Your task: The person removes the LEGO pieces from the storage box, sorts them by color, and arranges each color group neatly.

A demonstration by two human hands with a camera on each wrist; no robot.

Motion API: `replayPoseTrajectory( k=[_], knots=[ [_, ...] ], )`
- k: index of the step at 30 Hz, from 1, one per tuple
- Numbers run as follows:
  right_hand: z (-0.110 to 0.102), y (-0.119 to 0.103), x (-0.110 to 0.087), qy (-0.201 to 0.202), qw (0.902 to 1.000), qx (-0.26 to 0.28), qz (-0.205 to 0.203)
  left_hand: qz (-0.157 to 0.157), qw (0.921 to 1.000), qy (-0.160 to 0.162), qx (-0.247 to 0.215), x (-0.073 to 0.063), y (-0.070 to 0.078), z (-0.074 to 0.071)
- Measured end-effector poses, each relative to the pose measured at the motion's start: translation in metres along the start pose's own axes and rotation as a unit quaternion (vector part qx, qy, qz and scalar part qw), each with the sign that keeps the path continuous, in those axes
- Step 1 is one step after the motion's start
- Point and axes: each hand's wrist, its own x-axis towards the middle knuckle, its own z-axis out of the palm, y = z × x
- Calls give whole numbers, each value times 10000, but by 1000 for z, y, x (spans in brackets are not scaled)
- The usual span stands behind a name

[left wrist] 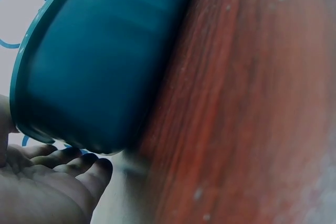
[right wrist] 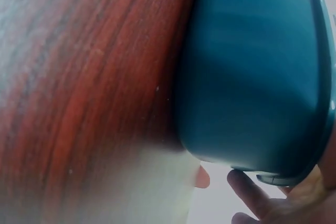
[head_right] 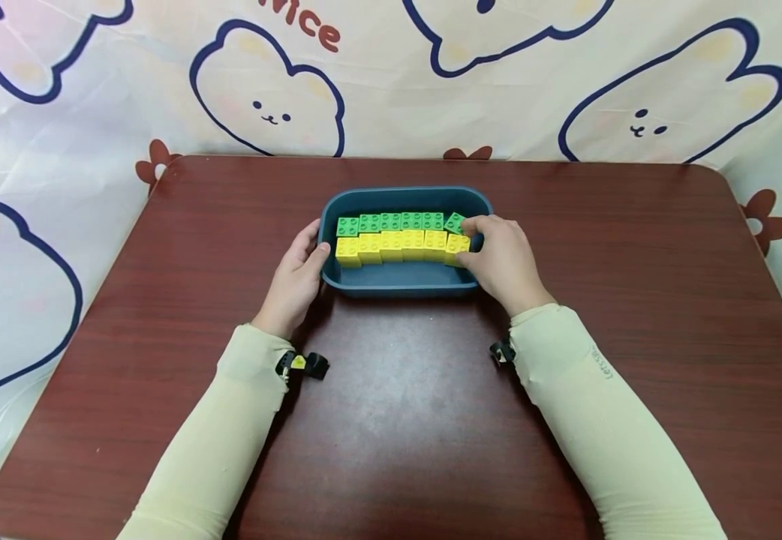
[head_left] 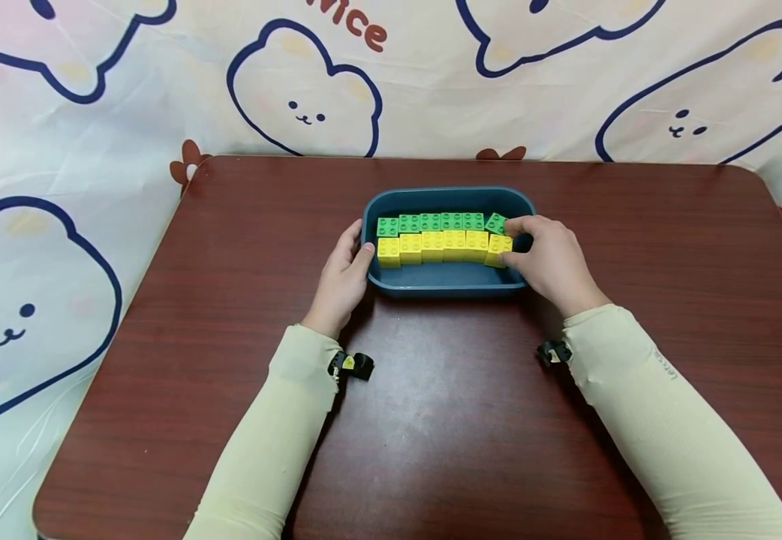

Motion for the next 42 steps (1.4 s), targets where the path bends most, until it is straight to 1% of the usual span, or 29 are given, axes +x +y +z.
replayPoseTrajectory(
  k=[4,14,17,23,28,33,39,42],
  knots=[
    [0,3,-1,141,9998,137,-73,45,10000,49,66,0,0,1],
    [-3,10,-8,727,9954,155,-598,303,9992,218,158,2,0,8],
    [-2,11,-11,848,9942,211,-627,391,9987,284,157,3,1,9],
    [-4,8,-18,1092,9914,538,-485,505,9977,438,126,4,0,12],
    [-5,4,-22,1172,9890,751,-500,575,9968,534,118,4,0,11],
    [-8,0,-29,1160,9879,903,-491,563,9966,589,146,4,0,11],
    [-12,-5,-42,1217,9841,1092,-692,571,9960,690,6,6,-2,11],
    [-12,-6,-49,1254,9802,1331,-755,609,9955,727,-46,6,-3,10]
  ],
)
